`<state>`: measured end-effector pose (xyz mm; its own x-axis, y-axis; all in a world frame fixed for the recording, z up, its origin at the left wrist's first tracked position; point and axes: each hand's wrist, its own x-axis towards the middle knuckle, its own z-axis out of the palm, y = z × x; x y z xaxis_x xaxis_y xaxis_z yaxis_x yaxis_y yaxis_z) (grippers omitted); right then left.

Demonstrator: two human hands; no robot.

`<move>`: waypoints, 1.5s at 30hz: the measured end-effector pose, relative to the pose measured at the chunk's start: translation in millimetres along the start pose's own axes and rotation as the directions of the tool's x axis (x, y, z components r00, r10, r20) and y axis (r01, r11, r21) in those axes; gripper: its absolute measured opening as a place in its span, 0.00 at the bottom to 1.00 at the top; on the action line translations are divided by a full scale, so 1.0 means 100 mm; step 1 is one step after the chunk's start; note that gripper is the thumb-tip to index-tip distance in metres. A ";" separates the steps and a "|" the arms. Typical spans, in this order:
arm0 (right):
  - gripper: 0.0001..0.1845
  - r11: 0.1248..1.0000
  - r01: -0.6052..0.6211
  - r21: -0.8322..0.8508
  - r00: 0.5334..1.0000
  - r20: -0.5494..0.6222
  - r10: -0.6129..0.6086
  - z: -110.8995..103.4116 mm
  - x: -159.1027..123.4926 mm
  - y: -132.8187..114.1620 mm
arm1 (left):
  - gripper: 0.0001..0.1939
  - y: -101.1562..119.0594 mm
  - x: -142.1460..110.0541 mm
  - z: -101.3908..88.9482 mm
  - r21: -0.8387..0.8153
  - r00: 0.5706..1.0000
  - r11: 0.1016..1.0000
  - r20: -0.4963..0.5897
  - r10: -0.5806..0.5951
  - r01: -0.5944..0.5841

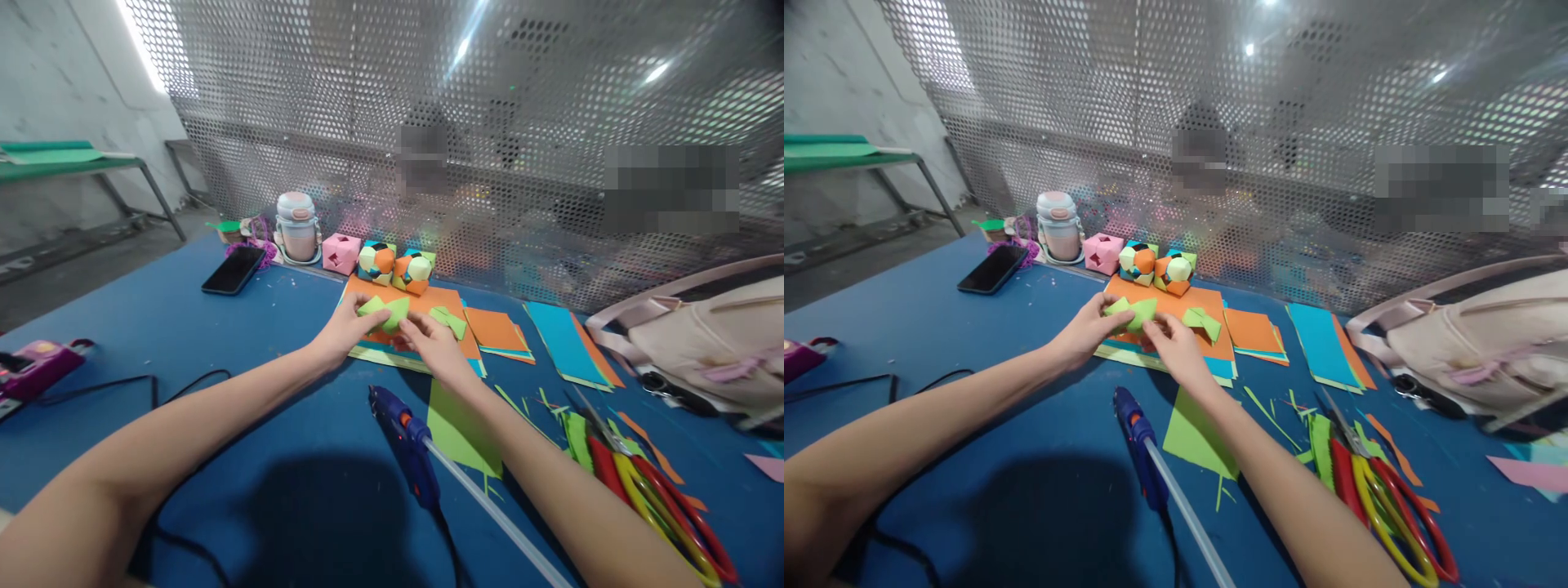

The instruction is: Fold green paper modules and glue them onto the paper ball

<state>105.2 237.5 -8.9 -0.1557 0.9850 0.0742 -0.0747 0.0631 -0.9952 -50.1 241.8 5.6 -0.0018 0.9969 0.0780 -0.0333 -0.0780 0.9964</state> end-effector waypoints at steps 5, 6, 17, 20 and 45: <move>0.16 0.995 -0.074 0.073 0.997 0.014 0.073 0.06 0.00 -0.01 | 0.29 0.07 -0.03 -0.01 0.224 0.992 0.967 0.060 0.114 -0.124; 0.16 0.993 -0.083 0.084 0.996 0.023 0.081 0.07 0.00 -0.02 | 0.32 0.08 -0.03 -0.01 0.284 0.988 0.947 0.068 0.135 -0.149; 0.21 0.988 -0.130 0.087 0.978 0.175 0.114 0.03 0.02 -0.19 | 0.32 0.04 0.11 -0.11 -0.024 0.979 0.994 0.170 0.112 -0.109; 0.26 0.979 0.012 -0.204 0.989 0.150 0.020 -0.04 0.08 -0.19 | 0.28 0.01 0.20 -0.16 -0.147 0.978 0.988 0.193 0.077 -0.049; 0.17 0.242 0.297 -0.924 0.932 0.225 -0.285 -0.02 0.47 -0.07 | 0.32 -0.35 0.68 -0.69 0.208 0.970 0.964 0.209 0.122 -0.166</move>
<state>100.4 283.6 1.5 -0.3454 0.8636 0.3672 0.8455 0.4562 -0.2776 -118.5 312.1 -26.5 0.2030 0.9576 0.2045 0.1760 -0.2411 0.9544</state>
